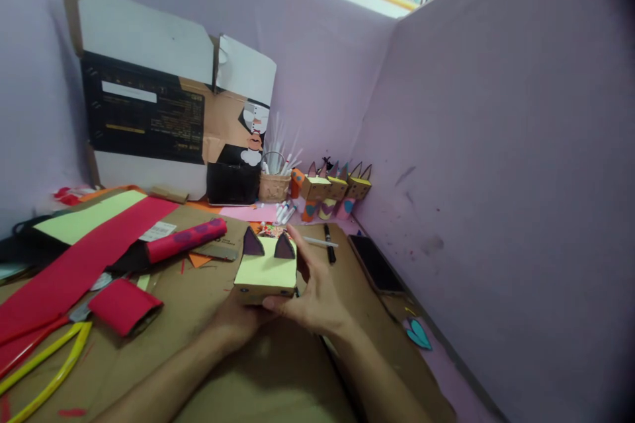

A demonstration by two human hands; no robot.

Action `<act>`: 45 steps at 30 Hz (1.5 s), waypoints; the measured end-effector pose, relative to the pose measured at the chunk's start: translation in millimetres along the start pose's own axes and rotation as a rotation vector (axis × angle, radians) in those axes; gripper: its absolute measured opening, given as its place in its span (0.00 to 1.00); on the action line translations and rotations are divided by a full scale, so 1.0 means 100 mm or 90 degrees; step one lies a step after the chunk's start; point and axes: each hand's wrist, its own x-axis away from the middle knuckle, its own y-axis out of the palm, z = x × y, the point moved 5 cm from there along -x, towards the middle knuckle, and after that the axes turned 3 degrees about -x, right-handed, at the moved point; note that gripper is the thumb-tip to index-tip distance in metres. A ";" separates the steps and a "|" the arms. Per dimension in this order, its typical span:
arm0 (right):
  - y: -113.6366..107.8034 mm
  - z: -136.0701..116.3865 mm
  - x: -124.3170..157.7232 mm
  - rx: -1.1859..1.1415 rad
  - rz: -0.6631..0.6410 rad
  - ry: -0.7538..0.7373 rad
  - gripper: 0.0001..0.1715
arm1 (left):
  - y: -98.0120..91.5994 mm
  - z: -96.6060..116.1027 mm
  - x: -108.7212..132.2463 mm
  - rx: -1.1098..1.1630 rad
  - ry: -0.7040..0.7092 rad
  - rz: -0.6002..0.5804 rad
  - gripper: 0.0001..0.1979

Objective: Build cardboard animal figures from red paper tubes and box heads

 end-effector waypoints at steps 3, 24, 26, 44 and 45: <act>-0.02 0.01 -0.01 -0.004 -0.001 -0.004 0.59 | 0.03 0.04 0.01 -0.095 0.034 -0.021 0.19; -0.02 0.35 -0.08 -0.255 0.019 0.098 0.61 | -0.38 0.74 -0.07 0.129 0.119 -0.061 0.28; 0.10 0.41 -0.04 -0.305 -0.067 0.178 0.50 | -0.39 0.75 -0.07 0.194 0.110 -0.069 0.27; 0.51 0.39 0.16 -0.463 -0.107 0.417 0.22 | -0.31 0.75 -0.01 0.212 0.023 -0.137 0.20; 0.51 0.39 0.15 -0.464 -0.105 0.419 0.22 | -0.31 0.75 -0.01 0.210 0.026 -0.135 0.20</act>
